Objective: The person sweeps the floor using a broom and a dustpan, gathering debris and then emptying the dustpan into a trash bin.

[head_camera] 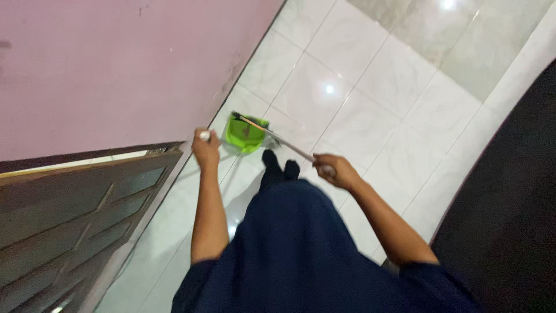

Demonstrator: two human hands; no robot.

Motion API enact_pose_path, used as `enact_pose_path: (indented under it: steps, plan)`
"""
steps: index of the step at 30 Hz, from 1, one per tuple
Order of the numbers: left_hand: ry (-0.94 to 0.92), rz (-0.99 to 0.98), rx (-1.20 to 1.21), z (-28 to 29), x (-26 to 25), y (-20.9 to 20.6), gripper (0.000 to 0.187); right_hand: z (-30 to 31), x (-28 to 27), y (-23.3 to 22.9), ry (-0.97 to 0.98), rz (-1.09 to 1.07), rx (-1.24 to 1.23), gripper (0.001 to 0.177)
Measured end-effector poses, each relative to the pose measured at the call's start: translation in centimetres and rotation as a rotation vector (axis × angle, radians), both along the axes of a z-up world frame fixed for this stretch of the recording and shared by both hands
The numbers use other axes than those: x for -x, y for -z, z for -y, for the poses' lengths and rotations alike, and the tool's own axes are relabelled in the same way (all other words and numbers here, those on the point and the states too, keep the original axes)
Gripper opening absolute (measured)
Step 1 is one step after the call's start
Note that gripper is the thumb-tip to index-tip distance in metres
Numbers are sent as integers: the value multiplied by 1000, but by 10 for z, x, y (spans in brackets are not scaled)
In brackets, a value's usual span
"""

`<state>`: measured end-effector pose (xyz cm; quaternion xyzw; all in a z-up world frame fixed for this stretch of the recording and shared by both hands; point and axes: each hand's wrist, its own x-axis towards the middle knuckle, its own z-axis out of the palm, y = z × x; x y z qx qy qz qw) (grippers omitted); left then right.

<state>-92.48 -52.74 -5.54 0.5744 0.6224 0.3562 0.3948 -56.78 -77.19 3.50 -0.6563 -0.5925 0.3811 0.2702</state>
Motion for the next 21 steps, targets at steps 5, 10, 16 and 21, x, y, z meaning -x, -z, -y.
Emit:
enact_pose_path:
  steps: [5,10,16,21]
  plan:
    - [-208,45,65,51,32,-3,15,-32,-6,10,36,148,-117,22]
    - [-352,-6,16,68,37,-20,18,-123,56,92,216,165,-156,17]
    - [-314,-35,27,68,52,-4,19,-124,113,140,-276,91,-9,24]
    - [-232,-9,-30,59,81,8,21,-83,118,82,-460,-40,-68,22]
